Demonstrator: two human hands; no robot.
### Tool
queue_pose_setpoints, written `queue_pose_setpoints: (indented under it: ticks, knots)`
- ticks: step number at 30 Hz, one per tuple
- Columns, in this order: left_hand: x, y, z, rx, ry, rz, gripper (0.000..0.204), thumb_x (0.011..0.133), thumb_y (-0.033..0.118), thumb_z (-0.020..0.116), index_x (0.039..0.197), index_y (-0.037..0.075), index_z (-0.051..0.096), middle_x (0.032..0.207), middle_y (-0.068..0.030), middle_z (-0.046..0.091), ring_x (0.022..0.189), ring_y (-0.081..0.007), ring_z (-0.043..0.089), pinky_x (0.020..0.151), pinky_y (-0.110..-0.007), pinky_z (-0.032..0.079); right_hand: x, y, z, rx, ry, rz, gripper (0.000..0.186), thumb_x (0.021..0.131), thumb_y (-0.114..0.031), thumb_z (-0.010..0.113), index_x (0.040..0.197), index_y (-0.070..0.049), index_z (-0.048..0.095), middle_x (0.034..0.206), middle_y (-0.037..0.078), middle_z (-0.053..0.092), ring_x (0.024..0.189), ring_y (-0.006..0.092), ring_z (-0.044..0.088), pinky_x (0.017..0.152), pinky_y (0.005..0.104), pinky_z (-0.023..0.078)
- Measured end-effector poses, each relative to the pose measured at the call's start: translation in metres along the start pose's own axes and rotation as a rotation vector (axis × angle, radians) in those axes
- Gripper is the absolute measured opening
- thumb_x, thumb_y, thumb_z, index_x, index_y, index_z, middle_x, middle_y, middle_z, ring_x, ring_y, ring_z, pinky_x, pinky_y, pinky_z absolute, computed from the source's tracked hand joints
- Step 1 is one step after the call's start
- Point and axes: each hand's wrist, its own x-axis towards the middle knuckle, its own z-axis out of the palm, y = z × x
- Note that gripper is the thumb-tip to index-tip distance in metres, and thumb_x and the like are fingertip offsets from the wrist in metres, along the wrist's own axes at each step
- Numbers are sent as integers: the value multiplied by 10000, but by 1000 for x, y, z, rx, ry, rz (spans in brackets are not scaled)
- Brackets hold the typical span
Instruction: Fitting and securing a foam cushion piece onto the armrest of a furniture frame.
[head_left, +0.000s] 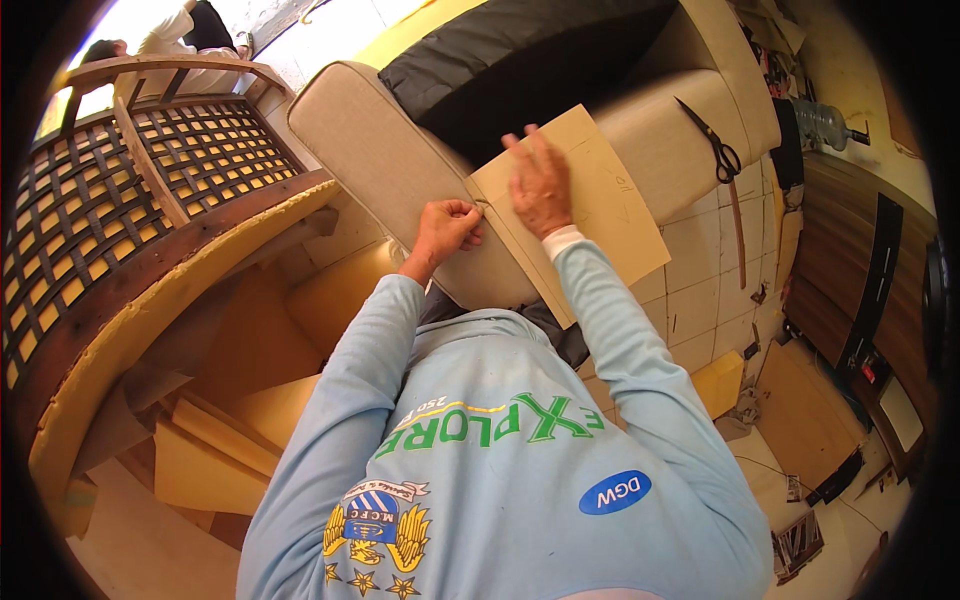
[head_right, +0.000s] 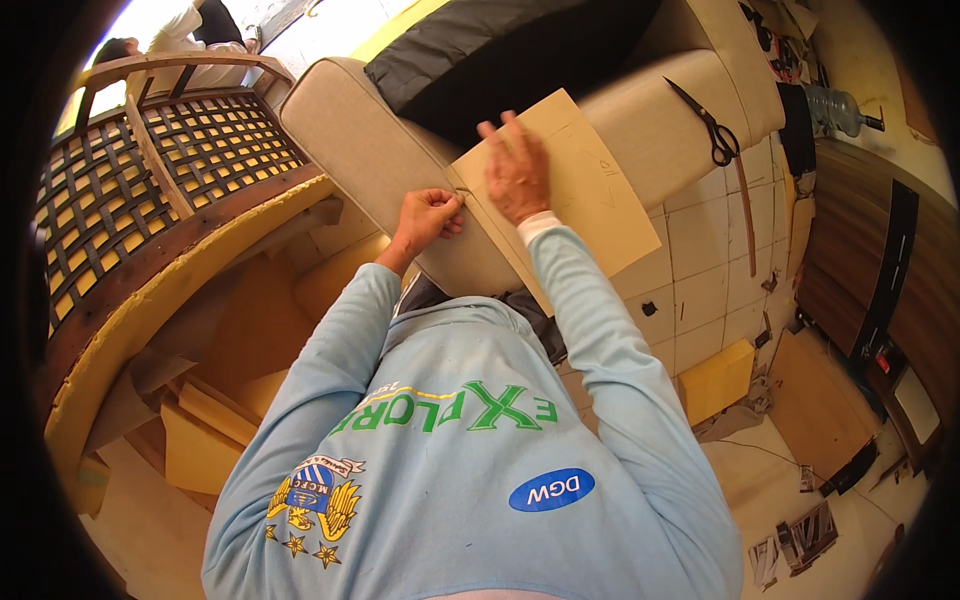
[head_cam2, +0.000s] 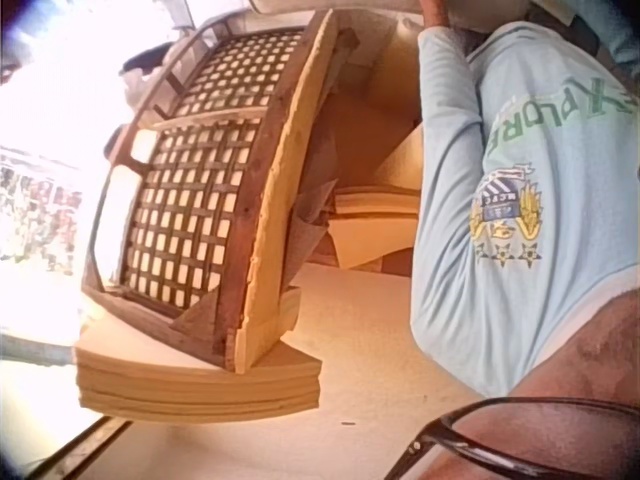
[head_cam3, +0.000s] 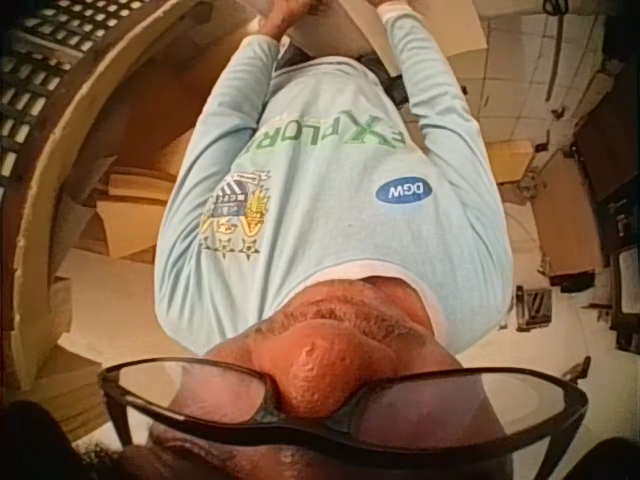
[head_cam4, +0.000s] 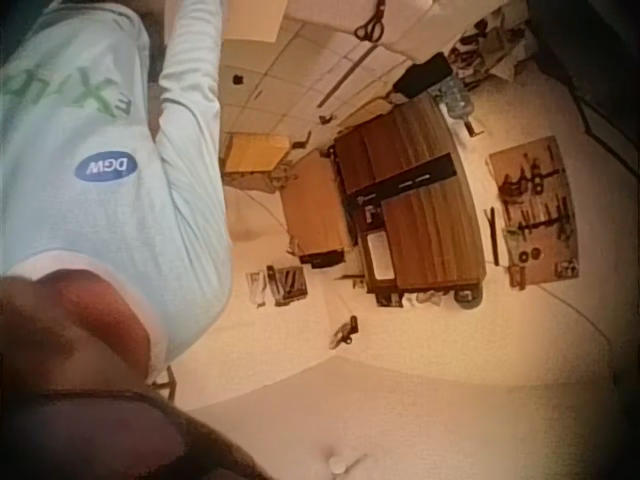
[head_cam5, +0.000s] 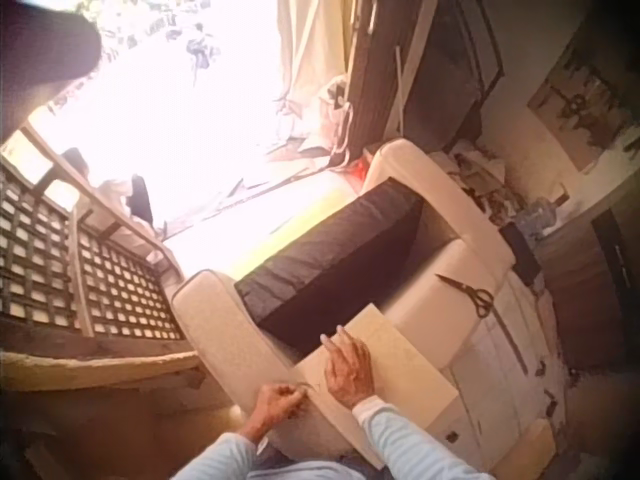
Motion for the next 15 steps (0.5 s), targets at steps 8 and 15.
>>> queue_pose_setpoints:
  ticks: [8, 15]
  knots:
    - [-2, 5, 2, 25, 37, 11, 232, 949, 229, 680, 908, 1, 698, 740, -79, 710, 590, -150, 684, 513, -277, 556, -32, 68, -36, -455, 166, 253, 575, 924, -253, 593, 1471, -133, 461, 1546, 202, 349, 1408, 393, 351, 1191, 543, 244]
    - [-2, 6, 3, 11, 21, -14, 232, 949, 223, 678, 918, -6, 696, 735, -78, 709, 586, -148, 682, 511, -276, 556, -39, 79, -24, -413, 160, 221, 594, 951, -262, 527, 1517, -145, 389, 1579, 191, 305, 1442, 406, 288, 1205, 540, 207]
